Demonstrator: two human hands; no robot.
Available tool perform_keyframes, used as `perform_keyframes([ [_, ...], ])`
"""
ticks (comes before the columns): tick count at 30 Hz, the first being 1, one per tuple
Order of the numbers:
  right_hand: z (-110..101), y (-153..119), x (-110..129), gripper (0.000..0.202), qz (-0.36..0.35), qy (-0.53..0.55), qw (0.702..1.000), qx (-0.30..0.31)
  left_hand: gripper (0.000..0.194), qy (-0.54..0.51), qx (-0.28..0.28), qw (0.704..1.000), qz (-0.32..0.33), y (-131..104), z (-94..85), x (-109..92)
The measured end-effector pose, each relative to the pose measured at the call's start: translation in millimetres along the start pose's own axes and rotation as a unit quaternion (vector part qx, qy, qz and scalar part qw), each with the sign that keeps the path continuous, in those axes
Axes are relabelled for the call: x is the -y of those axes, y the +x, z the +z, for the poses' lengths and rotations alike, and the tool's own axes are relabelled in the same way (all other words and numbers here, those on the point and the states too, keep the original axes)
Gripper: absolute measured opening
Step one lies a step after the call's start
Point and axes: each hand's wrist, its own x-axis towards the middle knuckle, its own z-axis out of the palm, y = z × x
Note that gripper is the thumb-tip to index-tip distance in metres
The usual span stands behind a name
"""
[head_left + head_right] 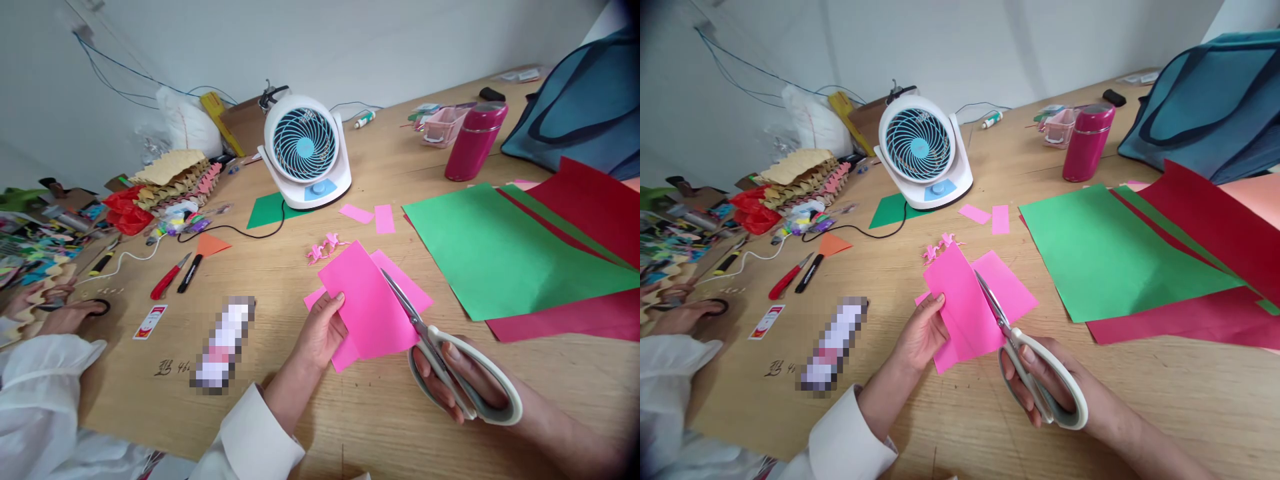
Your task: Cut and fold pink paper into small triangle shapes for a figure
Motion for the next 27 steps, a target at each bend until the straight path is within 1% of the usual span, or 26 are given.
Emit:
perform_keyframes([
  [4, 0.6, 1.8, 0.4, 0.048, -0.017, -0.003, 1.000, 0.000, 0.026, 0.025, 0.021, 0.999, -0.008, 0.0, -1.7, 1.4],
  [6, 1.4, 3.4, 1.2, 0.049, -0.021, -0.001, 1.000, 0.001, 0.027, 0.040, 0.023, 0.999, -0.004, 0.9, -2.9, 1.5],
  [10, 3.5, 5.1, 1.9, 0.050, -0.029, 0.016, 0.999, 0.008, 0.022, 0.042, 0.021, 0.999, -0.001, 2.6, -5.7, -1.4],
  [12, 3.6, 4.8, 0.9, 0.049, -0.034, 0.032, 0.999, 0.004, 0.020, 0.029, 0.019, 0.999, -0.021, 2.8, -7.2, -3.7],
  [15, 2.7, 4.1, -1.0, 0.048, -0.039, 0.050, 0.998, -0.020, 0.019, 0.012, 0.010, 0.998, -0.057, 2.7, -8.3, -5.6],
  [17, 2.3, 3.9, -0.6, 0.048, -0.036, 0.055, 0.997, -0.027, 0.018, 0.007, 0.005, 0.998, -0.064, 2.9, -8.2, -5.8],
  [23, 6.5, 3.7, 10.0, 0.049, -0.033, 0.027, 0.999, -0.019, 0.015, -0.004, 0.001, 0.999, -0.036, 4.1, -6.1, -6.2],
  [27, 5.1, 3.7, 12.6, 0.049, -0.043, 0.006, 0.999, 0.005, 0.017, 0.005, -0.005, 1.000, -0.007, 4.9, -6.4, -5.8],
])
